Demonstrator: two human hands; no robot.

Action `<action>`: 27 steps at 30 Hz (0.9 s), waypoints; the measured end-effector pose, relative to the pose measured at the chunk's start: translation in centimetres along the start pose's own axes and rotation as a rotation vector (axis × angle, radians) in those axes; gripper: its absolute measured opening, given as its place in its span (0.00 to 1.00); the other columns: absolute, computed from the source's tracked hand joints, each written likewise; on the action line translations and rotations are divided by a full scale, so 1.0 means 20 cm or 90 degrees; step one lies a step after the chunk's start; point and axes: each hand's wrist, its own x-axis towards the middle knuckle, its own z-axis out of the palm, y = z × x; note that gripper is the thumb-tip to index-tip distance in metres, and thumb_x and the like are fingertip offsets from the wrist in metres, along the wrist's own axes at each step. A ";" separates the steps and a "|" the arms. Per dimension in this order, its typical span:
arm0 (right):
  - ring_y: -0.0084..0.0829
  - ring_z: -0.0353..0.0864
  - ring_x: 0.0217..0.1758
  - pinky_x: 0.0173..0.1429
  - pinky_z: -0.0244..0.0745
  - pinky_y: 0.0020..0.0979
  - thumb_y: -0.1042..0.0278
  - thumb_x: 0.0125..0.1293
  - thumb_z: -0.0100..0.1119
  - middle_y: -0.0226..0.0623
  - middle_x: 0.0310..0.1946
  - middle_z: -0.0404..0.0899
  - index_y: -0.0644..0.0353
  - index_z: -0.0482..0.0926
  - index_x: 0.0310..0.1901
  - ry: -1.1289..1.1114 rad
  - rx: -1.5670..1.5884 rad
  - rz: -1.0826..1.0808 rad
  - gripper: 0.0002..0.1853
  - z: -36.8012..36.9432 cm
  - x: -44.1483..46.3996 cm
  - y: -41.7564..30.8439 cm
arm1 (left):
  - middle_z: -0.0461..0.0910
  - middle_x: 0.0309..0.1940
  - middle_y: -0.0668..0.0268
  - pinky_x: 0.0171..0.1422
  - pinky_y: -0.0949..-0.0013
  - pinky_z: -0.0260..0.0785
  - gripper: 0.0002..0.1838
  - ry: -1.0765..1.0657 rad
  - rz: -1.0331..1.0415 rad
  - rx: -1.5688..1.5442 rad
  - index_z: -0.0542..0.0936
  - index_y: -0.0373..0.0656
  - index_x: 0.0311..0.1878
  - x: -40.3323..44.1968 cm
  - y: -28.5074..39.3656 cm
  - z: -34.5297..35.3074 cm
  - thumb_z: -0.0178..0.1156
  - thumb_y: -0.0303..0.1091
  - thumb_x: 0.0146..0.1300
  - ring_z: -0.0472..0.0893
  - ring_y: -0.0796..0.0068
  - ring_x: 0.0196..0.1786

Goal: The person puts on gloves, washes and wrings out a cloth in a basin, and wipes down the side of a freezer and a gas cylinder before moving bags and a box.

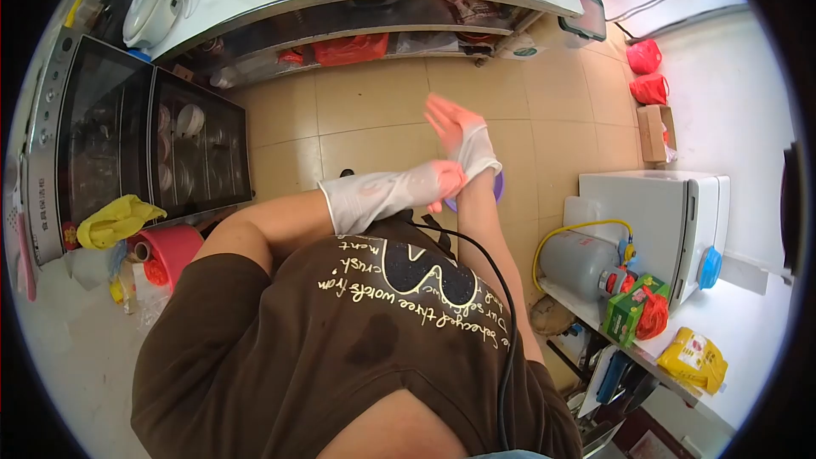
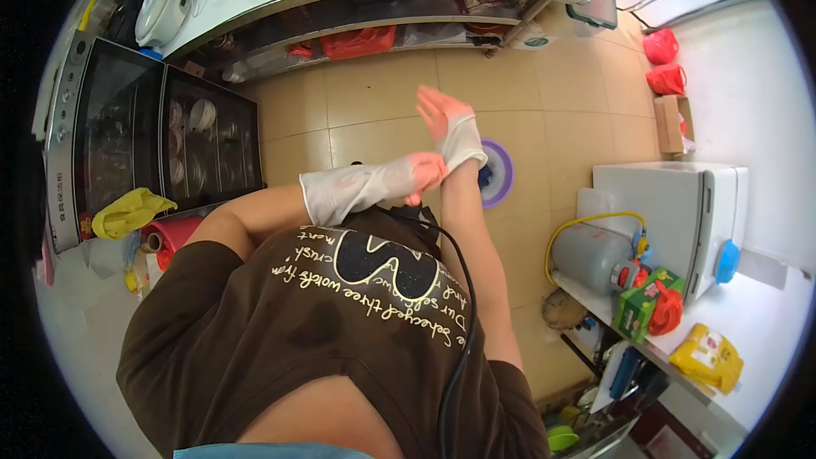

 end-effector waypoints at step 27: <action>0.31 0.55 0.75 0.74 0.54 0.36 0.70 0.68 0.49 0.37 0.70 0.63 0.59 0.65 0.67 -0.135 -0.694 -0.302 0.25 0.10 -0.27 0.04 | 0.81 0.29 0.69 0.41 0.73 0.71 0.08 0.028 0.271 0.319 0.82 0.43 0.39 0.07 0.02 0.08 0.61 0.37 0.65 0.78 0.80 0.34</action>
